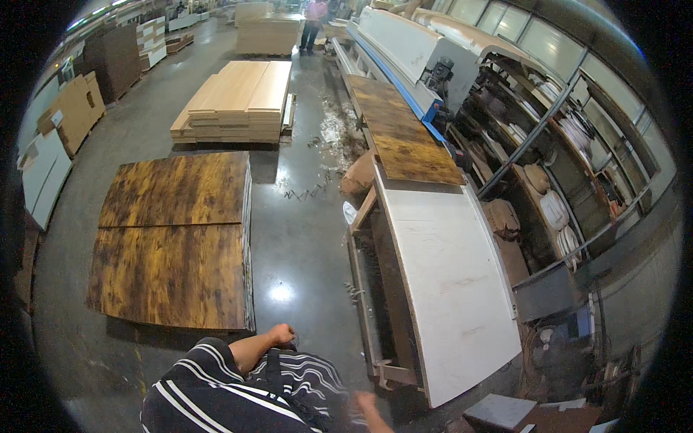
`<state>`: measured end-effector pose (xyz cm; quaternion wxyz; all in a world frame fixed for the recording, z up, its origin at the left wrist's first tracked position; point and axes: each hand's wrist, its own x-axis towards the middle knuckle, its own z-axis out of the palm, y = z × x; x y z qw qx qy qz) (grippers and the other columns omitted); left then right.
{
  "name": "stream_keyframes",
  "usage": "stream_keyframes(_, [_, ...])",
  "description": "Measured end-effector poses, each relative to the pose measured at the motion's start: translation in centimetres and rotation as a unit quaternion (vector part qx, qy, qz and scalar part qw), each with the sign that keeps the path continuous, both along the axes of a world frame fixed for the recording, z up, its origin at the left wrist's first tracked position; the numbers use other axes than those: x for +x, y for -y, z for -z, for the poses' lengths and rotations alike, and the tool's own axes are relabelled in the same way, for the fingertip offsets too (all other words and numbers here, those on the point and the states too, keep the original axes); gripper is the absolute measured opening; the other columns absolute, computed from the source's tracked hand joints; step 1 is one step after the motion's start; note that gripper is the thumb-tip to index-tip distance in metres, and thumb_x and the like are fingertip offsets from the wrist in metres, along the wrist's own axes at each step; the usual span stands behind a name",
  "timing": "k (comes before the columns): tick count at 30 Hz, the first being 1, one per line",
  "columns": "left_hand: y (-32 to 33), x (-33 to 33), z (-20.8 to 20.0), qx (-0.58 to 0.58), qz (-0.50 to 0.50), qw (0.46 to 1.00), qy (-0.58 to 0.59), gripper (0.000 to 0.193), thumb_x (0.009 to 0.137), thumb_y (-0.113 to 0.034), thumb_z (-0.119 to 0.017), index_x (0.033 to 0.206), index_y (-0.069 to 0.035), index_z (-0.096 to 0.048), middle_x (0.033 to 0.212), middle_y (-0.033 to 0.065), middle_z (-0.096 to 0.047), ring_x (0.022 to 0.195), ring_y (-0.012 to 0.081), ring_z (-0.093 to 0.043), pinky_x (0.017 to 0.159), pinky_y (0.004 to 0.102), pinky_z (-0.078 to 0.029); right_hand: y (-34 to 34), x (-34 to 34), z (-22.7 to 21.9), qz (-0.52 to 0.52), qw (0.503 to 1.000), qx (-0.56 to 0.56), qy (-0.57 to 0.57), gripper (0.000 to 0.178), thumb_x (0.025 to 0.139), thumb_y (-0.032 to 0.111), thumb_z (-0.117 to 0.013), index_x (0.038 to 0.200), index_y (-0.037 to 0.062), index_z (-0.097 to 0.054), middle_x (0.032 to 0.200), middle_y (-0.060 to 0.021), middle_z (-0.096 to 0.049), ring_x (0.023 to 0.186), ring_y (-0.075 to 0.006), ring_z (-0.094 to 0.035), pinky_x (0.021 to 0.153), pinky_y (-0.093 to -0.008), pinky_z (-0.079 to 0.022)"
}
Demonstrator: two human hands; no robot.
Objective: The person repeatedly picks up large wood-look panels from a table and stacks them on the floor. The person handles the panels one at a time, placing each on top of the growing pile.
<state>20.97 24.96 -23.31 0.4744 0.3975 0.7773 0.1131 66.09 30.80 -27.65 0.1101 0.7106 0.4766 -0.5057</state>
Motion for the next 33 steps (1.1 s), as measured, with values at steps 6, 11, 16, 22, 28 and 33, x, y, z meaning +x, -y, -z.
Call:
stream_keyframes(6, [5.9,-6.1,3.3,-0.082,-0.034,0.995,-0.050,0.035,0.069,-0.036,-0.059,0.090,-0.009,-0.067,0.093,0.0161,-0.063,0.087,0.0321,-0.061,0.078,0.0380,-0.048,-10.5,-12.2,-9.7,0.100,0.980,0.111,-0.131,0.015,0.083,0.017,-0.058,0.091,0.0049,-0.058,0.063,-0.0055,-0.058,0.051,-0.0147,-0.056,0.041,-0.0291,-0.043])
stream_keyframes(11, [9.9,-7.4,4.8,-0.133,-0.105,0.986,0.001,0.039,0.067,-0.038,-0.062,0.095,-0.011,-0.067,0.098,0.0160,-0.063,0.093,0.0306,-0.060,0.081,0.0370,-0.047,-19.1,-19.5,-14.3,0.140,0.957,0.110,-0.231,0.023,0.086,0.024,-0.058,0.105,0.0106,-0.056,0.088,-0.0052,-0.063,0.066,-0.0142,-0.061,0.048,-0.0279,-0.049])
stream_keyframes(16, [10.0,-7.4,3.4,-0.103,-0.187,0.977,0.023,0.042,0.065,-0.043,-0.065,0.093,-0.011,-0.068,0.094,0.0165,-0.064,0.092,0.0295,-0.061,0.080,0.0354,-0.047,-28.3,-24.5,-16.3,0.206,0.925,0.106,-0.301,0.039,0.086,0.034,-0.056,0.115,0.0095,-0.049,0.099,-0.0098,-0.059,0.079,-0.0221,-0.061,0.062,-0.0357,-0.051])
stream_keyframes(22, [7.1,-5.9,0.2,-0.075,-0.287,0.954,0.033,0.042,0.067,-0.043,-0.065,0.091,-0.009,-0.067,0.092,0.0171,-0.064,0.092,0.0295,-0.061,0.079,0.0346,-0.047,-42.3,-28.2,-15.2,0.297,0.879,0.077,-0.365,0.059,0.083,0.045,-0.055,0.122,0.0049,-0.037,0.111,-0.0153,-0.049,0.095,-0.0331,-0.055,0.075,-0.0478,-0.050])
stream_keyframes(28, [1.8,-2.5,-3.1,-0.052,-0.402,0.914,0.019,0.041,0.071,-0.040,-0.063,0.096,-0.009,-0.067,0.097,0.0176,-0.063,0.096,0.0322,-0.059,0.084,0.0362,-0.046,-51.3,-29.4,-15.6,0.329,0.847,0.030,-0.416,0.099,0.071,0.057,-0.064,0.139,0.0084,-0.011,0.141,-0.0165,-0.022,0.124,-0.0353,-0.034,0.095,-0.0487,-0.037])
stream_keyframes(33, [0.4,-0.2,-3.7,-0.056,-0.404,0.913,-0.029,0.039,0.069,-0.037,-0.066,0.093,-0.007,-0.067,0.093,0.0161,-0.065,0.091,0.0282,-0.062,0.081,0.0353,-0.047,-51.4,-28.2,-15.0,0.392,0.785,-0.018,-0.480,0.077,0.068,0.047,-0.071,0.125,0.0068,-0.040,0.125,-0.0124,-0.044,0.113,-0.0280,-0.045,0.095,-0.0434,-0.038])
